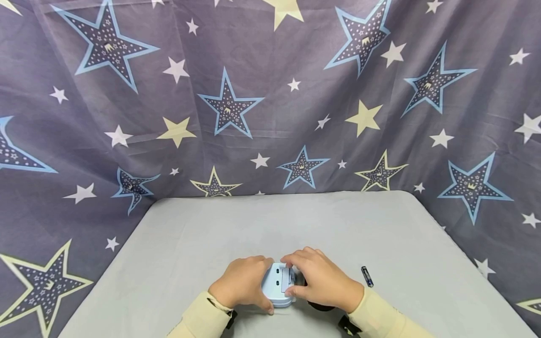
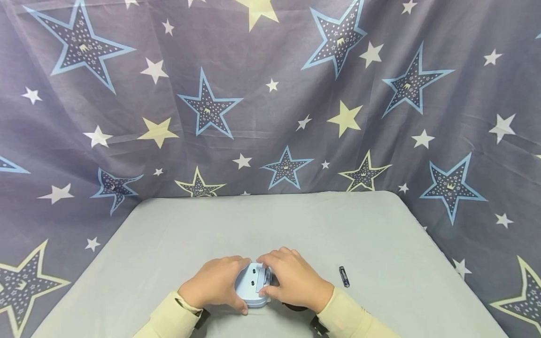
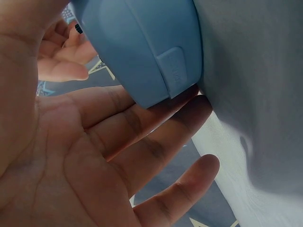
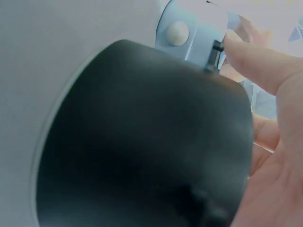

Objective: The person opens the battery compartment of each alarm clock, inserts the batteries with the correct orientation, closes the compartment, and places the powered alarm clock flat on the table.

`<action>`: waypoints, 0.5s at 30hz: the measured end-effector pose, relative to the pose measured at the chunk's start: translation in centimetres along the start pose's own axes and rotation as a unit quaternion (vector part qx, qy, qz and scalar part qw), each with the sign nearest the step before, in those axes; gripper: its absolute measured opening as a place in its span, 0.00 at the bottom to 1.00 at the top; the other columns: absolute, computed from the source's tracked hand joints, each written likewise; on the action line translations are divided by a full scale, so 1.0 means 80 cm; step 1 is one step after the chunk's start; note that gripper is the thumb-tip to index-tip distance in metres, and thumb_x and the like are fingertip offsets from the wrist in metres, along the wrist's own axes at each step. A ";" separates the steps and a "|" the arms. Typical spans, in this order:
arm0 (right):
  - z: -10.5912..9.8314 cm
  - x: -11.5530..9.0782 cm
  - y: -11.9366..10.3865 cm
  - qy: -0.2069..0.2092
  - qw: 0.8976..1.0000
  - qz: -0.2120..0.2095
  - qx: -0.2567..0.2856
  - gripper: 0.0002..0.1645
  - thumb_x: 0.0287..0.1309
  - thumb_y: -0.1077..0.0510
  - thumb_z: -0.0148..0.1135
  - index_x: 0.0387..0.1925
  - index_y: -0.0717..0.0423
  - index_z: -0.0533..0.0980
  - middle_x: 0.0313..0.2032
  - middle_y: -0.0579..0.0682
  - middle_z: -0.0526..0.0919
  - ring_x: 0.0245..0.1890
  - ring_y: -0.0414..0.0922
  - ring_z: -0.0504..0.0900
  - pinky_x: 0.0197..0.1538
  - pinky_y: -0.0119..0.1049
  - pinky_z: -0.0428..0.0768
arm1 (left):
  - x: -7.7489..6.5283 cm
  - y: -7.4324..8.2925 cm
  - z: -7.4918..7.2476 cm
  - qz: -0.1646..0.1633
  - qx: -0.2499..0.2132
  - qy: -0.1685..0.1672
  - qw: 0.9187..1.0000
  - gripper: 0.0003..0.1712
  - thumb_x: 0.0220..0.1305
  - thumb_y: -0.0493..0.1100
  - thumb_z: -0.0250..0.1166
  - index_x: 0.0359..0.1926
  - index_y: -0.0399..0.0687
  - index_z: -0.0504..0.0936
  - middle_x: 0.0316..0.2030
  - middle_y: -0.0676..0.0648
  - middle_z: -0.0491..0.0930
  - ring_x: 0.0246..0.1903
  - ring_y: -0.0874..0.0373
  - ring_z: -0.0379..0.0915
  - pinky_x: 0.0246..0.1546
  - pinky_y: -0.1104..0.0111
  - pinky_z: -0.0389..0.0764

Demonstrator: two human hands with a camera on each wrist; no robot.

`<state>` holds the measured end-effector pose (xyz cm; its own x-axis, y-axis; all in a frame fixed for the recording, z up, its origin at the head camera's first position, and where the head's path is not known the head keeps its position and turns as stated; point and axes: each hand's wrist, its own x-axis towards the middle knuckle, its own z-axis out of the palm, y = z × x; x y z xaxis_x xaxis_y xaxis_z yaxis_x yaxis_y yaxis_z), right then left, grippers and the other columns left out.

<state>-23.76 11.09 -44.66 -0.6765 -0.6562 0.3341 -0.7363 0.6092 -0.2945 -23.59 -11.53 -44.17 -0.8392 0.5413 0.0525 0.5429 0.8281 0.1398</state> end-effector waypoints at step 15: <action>0.005 0.000 0.004 0.006 1.000 -0.008 -0.004 0.33 0.43 0.34 0.70 0.51 0.41 0.76 0.47 0.34 0.79 0.44 0.35 0.72 0.48 0.39 0.71 | 0.000 0.000 0.001 -0.002 0.002 -0.002 1.000 0.51 0.14 0.70 0.79 0.45 0.52 0.78 0.29 0.60 0.74 0.25 0.67 0.66 0.22 0.70 0.68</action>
<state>-24.00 11.12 -45.07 -0.6637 -0.6612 0.3496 -0.7476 0.6016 -0.2814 -23.58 -11.52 -44.23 -0.8414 0.5382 0.0487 0.5394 0.8311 0.1352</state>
